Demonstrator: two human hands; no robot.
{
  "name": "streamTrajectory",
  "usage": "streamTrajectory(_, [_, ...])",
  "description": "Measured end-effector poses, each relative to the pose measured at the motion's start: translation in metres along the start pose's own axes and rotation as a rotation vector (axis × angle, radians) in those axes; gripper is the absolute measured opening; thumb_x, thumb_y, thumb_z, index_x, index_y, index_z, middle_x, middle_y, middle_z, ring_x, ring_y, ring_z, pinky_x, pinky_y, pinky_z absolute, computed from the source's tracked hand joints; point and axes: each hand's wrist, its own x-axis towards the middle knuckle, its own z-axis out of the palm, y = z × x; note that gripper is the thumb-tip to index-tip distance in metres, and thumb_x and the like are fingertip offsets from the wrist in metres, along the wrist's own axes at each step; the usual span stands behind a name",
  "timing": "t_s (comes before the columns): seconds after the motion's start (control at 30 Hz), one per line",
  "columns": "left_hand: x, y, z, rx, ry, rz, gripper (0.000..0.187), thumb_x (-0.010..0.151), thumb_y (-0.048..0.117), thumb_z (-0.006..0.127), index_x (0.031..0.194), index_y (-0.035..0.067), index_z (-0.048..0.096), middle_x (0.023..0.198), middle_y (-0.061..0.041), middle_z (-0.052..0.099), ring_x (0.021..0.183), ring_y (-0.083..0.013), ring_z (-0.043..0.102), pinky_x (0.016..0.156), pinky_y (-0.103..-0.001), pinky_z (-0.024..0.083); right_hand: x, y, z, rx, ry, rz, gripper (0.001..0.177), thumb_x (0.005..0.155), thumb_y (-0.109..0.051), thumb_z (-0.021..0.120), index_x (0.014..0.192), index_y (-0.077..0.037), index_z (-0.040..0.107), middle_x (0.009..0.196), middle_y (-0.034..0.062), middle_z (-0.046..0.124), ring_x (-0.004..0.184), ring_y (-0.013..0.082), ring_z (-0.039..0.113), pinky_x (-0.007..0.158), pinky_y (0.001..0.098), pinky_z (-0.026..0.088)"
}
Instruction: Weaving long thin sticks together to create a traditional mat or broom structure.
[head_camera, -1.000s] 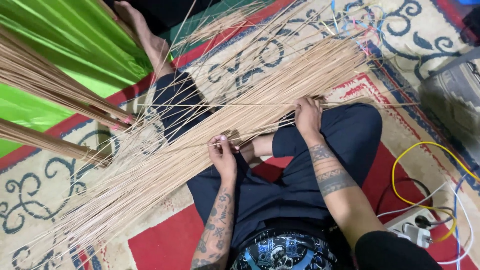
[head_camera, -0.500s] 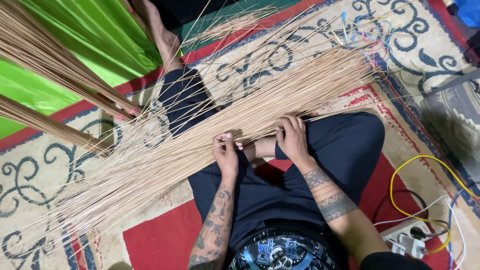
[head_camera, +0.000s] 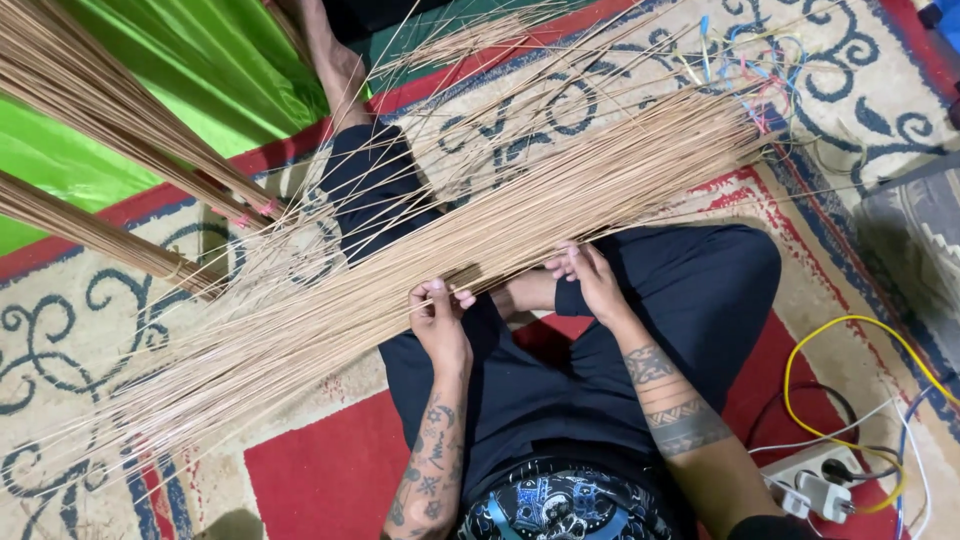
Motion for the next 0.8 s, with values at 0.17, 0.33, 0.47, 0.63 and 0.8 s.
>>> streamTrajectory(0.17, [-0.009, -0.001, -0.009, 0.082, -0.069, -0.007, 0.013, 0.098, 0.012, 0.069, 0.096, 0.002, 0.062, 0.081, -0.008, 0.064, 0.067, -0.0204, 0.074, 0.063, -0.033, 0.069, -0.008, 0.006, 0.005, 0.177, 0.137, -0.134, 0.034, 0.096, -0.011, 0.07, 0.127, 0.001, 0.063, 0.096, 0.0159, 0.074, 0.081, 0.0167, 0.073, 0.075, 0.0236, 0.057])
streamTrajectory(0.33, [-0.009, 0.0, -0.008, 0.133, -0.126, 0.009, 0.013, 0.092, 0.008, 0.077, 0.092, -0.002, 0.069, 0.075, -0.013, 0.069, 0.066, -0.0209, 0.074, 0.062, -0.035, 0.067, 0.0, 0.011, -0.011, 0.241, 0.233, -0.162, 0.018, 0.097, -0.005, 0.069, 0.114, 0.0, 0.065, 0.091, 0.0151, 0.072, 0.074, 0.0195, 0.072, 0.07, 0.0225, 0.056])
streamTrajectory(0.47, [0.006, 0.013, -0.02, 0.005, -0.052, -0.039, 0.012, 0.095, 0.011, 0.073, 0.097, 0.0, 0.068, 0.081, -0.016, 0.071, 0.07, -0.0249, 0.076, 0.062, -0.035, 0.067, 0.02, 0.031, -0.066, 0.286, 0.487, -0.168, 0.012, 0.105, -0.01, 0.063, 0.114, -0.011, 0.057, 0.093, 0.0133, 0.073, 0.068, 0.0172, 0.073, 0.061, 0.0171, 0.055])
streamTrajectory(0.63, [0.024, 0.04, -0.039, -0.036, 0.054, 0.024, 0.017, 0.102, 0.02, 0.065, 0.097, 0.004, 0.066, 0.085, -0.012, 0.071, 0.071, -0.0201, 0.075, 0.062, -0.029, 0.066, 0.023, 0.03, -0.088, 0.389, 0.738, -0.159, 0.013, 0.105, -0.011, 0.061, 0.117, -0.013, 0.055, 0.091, 0.0104, 0.074, 0.065, 0.0144, 0.073, 0.057, 0.0154, 0.057])
streamTrajectory(0.8, [0.022, 0.032, -0.039, -0.003, 0.069, 0.019, 0.013, 0.1, 0.017, 0.069, 0.095, 0.004, 0.066, 0.085, -0.013, 0.072, 0.07, -0.0201, 0.075, 0.063, -0.029, 0.066, 0.025, 0.021, -0.074, 0.404, 0.684, -0.108, 0.02, 0.102, -0.013, 0.063, 0.121, -0.014, 0.057, 0.089, 0.0123, 0.074, 0.067, 0.0164, 0.076, 0.056, 0.0163, 0.058])
